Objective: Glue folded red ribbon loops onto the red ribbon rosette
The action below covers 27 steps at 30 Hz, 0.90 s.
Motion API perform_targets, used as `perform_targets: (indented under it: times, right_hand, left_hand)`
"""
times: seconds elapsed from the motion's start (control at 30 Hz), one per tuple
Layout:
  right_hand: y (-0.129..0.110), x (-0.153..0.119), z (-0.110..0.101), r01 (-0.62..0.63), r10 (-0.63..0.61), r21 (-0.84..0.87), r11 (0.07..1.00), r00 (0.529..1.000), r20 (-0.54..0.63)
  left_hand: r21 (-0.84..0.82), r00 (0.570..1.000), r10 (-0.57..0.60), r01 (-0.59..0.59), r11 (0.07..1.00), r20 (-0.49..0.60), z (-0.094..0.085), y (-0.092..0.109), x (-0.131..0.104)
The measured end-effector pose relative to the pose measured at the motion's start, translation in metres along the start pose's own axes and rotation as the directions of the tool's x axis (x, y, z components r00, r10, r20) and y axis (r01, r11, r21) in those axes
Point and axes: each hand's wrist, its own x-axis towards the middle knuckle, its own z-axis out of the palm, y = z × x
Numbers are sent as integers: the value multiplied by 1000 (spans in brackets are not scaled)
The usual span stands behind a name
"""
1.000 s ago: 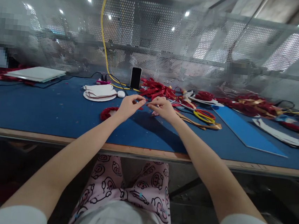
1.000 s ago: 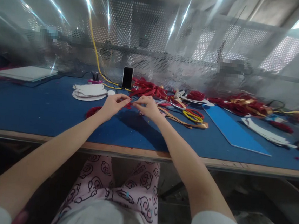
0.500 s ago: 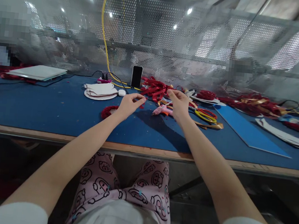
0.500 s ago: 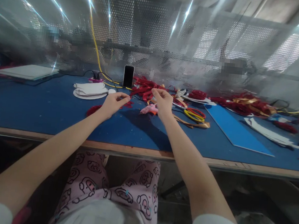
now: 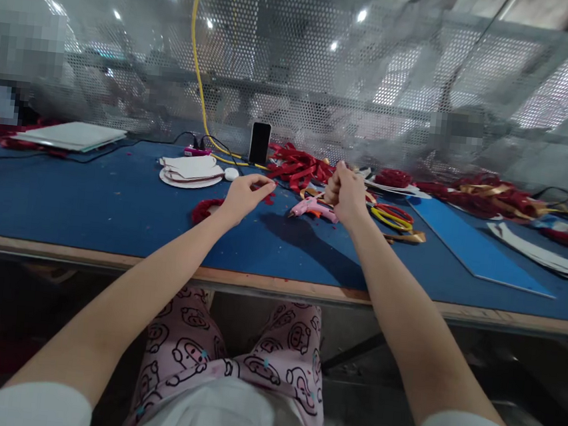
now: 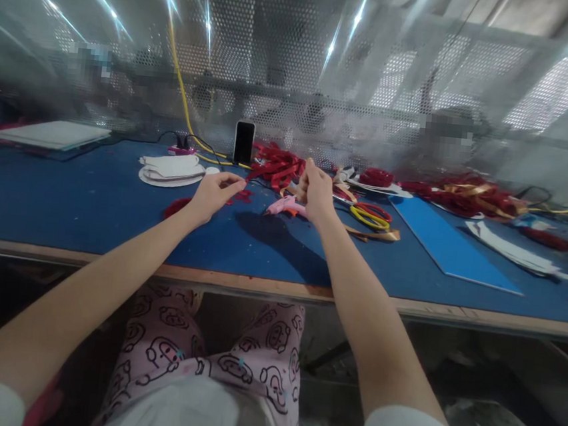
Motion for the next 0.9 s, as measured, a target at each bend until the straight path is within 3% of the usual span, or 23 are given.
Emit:
perform_targets:
  times: [0.1,0.17,0.27,0.33,0.4,0.53,0.6,0.73,0.83,0.9]
  right_hand:
    - [6,0,-3,176,-185,-332,927,983,4]
    - [7,-1,-6,286,-251,-597,749,957,143]
    - [5,-4,-10,376,-125,-837,398,926,357]
    - [2,-6,-12,401,-29,-893,205,914,404]
    - [1,-7,-14,430,2,-900,78,902,431]
    - [2,-3,-16,488,-98,-868,-92,863,496]
    - [4,0,-17,424,-190,-900,-101,880,436]
    - [7,5,-21,228,-315,-973,44,927,203]
    - [10,10,-29,153,-413,-971,183,908,65]
    - [13,15,-35,189,-467,-928,321,884,18]
  left_hand:
    - [-11,999,14,-14,1000,-28,0,-2,1]
    - [-6,997,22,-22,1000,-72,-1,-1,1]
    - [-9,986,32,-34,999,-162,-2,2,3]
    - [-33,976,18,-25,999,-216,-3,3,4]
    - [-64,969,-13,-3,998,-247,-3,4,5]
    - [-108,974,-30,5,994,-226,-2,3,6]
    - [-119,979,-19,-5,993,-201,-1,2,6]
    - [-110,982,-10,-11,994,-190,-1,2,5]
    - [-94,981,2,-20,995,-195,-1,1,5]
    - [-89,981,0,-18,996,-192,-1,1,5]
